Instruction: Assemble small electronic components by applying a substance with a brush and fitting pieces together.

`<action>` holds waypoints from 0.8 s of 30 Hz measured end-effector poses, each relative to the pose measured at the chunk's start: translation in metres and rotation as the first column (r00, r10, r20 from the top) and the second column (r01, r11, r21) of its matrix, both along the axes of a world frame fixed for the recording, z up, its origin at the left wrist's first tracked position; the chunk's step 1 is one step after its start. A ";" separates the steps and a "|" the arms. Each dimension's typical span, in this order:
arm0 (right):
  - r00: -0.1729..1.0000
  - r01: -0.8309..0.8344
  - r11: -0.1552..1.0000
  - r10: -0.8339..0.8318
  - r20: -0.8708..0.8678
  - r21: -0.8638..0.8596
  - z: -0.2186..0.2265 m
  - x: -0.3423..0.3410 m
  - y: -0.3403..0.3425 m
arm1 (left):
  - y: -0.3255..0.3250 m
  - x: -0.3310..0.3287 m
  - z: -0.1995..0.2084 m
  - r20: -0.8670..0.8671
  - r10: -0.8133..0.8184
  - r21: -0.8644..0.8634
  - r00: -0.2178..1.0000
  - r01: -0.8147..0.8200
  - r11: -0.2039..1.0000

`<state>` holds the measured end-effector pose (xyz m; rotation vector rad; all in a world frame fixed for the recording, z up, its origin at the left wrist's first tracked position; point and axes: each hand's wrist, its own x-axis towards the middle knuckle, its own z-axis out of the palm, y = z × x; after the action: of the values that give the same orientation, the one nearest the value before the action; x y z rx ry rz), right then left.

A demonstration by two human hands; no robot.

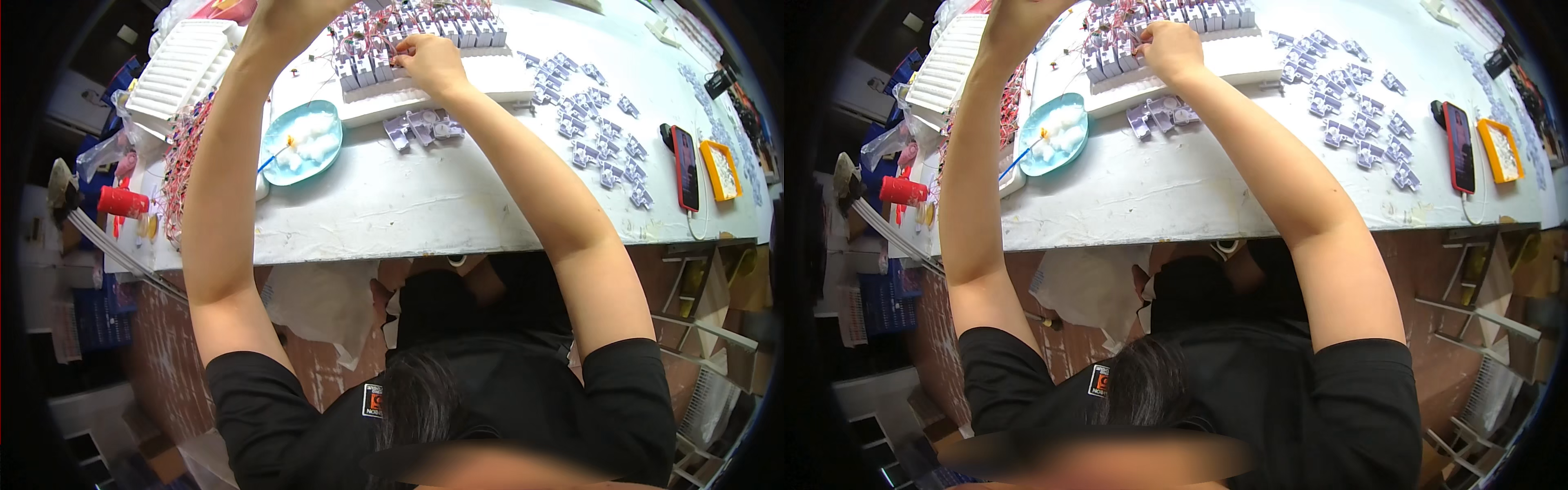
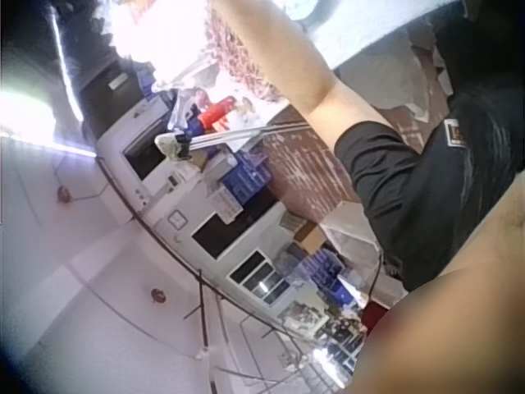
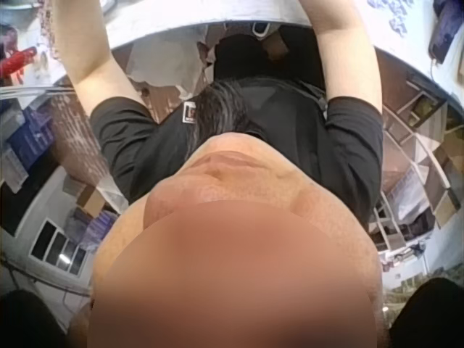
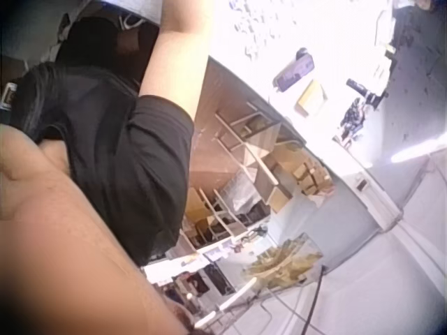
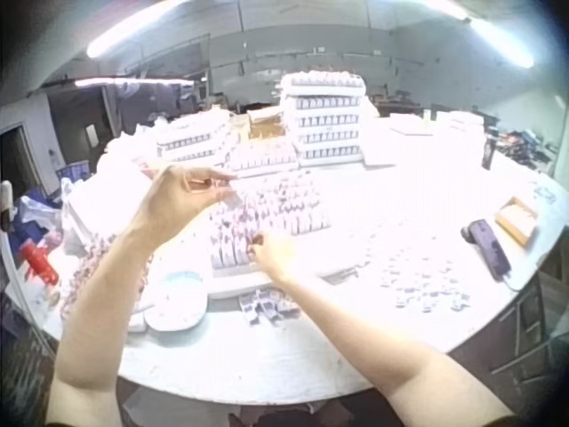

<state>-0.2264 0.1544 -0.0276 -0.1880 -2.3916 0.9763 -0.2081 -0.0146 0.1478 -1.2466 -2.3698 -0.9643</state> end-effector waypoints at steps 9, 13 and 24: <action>0.991 -0.093 0.995 0.097 0.091 -0.040 0.001 -0.006 0.009 | -0.001 -0.015 -0.012 -0.029 -0.043 0.041 0.999 0.044 0.998; 0.964 -0.062 0.995 0.080 0.253 -0.080 0.006 0.000 0.005 | 0.004 -0.022 -0.021 0.042 -0.033 0.047 0.999 0.031 0.998; 1.000 -0.028 0.996 0.027 -0.010 -0.087 -0.010 -0.001 0.001 | 0.014 -0.013 -0.029 0.042 0.005 0.022 0.999 -0.006 1.000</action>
<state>-0.2273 0.1552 -0.0375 -0.1827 -2.3508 1.0928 -0.2214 -0.0002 0.1183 -1.2222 -2.3866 -1.0221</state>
